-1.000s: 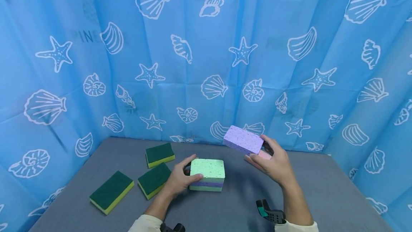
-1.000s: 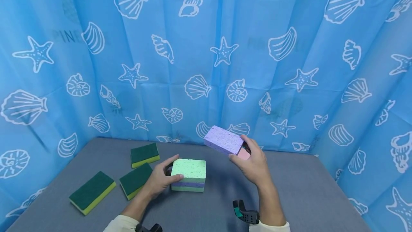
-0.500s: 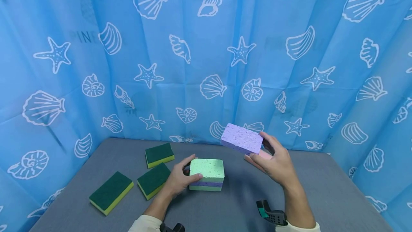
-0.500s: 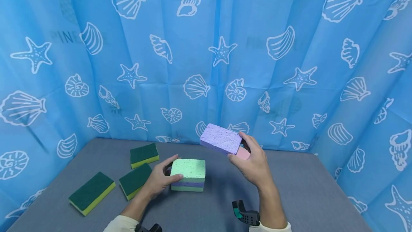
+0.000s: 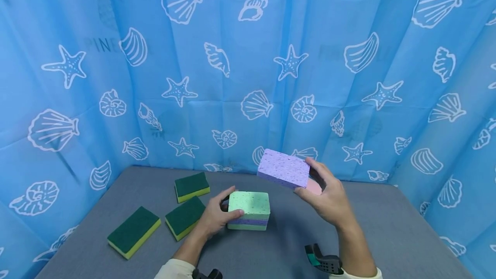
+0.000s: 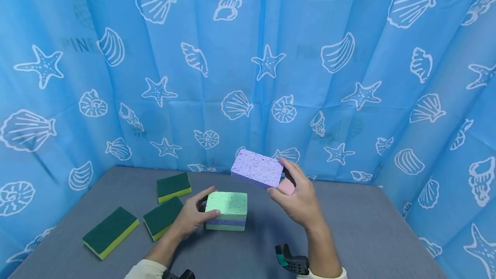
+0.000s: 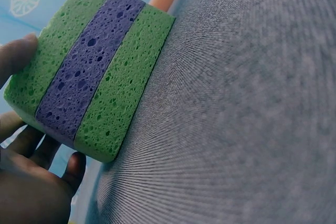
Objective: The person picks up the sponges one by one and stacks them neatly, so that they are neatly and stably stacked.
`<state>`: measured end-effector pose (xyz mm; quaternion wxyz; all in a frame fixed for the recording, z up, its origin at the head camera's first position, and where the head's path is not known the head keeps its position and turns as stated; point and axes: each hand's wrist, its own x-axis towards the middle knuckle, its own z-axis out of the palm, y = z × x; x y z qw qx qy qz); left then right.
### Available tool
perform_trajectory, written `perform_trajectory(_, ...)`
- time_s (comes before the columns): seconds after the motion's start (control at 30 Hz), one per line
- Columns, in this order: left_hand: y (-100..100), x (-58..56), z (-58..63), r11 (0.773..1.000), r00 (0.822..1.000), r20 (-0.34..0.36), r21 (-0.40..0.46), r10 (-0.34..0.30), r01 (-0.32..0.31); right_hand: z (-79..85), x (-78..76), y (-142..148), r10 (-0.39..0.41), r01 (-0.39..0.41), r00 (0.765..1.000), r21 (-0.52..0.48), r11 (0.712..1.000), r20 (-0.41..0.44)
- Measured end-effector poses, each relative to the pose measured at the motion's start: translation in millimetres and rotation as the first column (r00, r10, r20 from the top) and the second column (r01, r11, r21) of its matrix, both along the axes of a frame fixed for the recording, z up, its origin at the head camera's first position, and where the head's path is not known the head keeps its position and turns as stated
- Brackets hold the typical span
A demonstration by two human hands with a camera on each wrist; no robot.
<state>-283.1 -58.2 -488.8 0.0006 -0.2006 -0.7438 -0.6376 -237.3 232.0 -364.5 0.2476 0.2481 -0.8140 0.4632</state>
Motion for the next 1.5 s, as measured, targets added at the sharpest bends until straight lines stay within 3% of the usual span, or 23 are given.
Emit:
perform_trajectory(0.43,-0.3,-1.6,-0.9,1.000,0.999,0.040,0.025,-0.016,0.015,-15.0,-10.1,-10.3,0.081,-0.081,0.995,0.006,0.997,0.052)
perform_trajectory(0.67,0.1,-1.0,-0.1,1.000,0.998,0.053,0.018,-0.019,0.018,-24.2,-15.3,-18.3,0.173,-0.168,0.977,-0.051,0.985,0.126)
perform_trajectory(1.0,0.1,0.1,1.7,0.998,0.997,0.070,0.048,-0.036,0.033,-36.8,-25.8,-26.7,0.178,-0.181,0.976,0.007,0.983,0.125)
perform_trajectory(1.3,1.4,16.2,29.6,0.996,0.996,0.066,0.064,-0.060,0.056,-46.6,-30.6,-29.9,0.207,-0.212,0.964,0.012,0.977,0.167)
perform_trajectory(1.5,1.6,16.5,28.6,0.996,0.996,0.073,0.067,-0.058,0.053,-57.6,-33.5,-32.9,0.225,-0.229,0.953,-0.001,0.973,0.202)
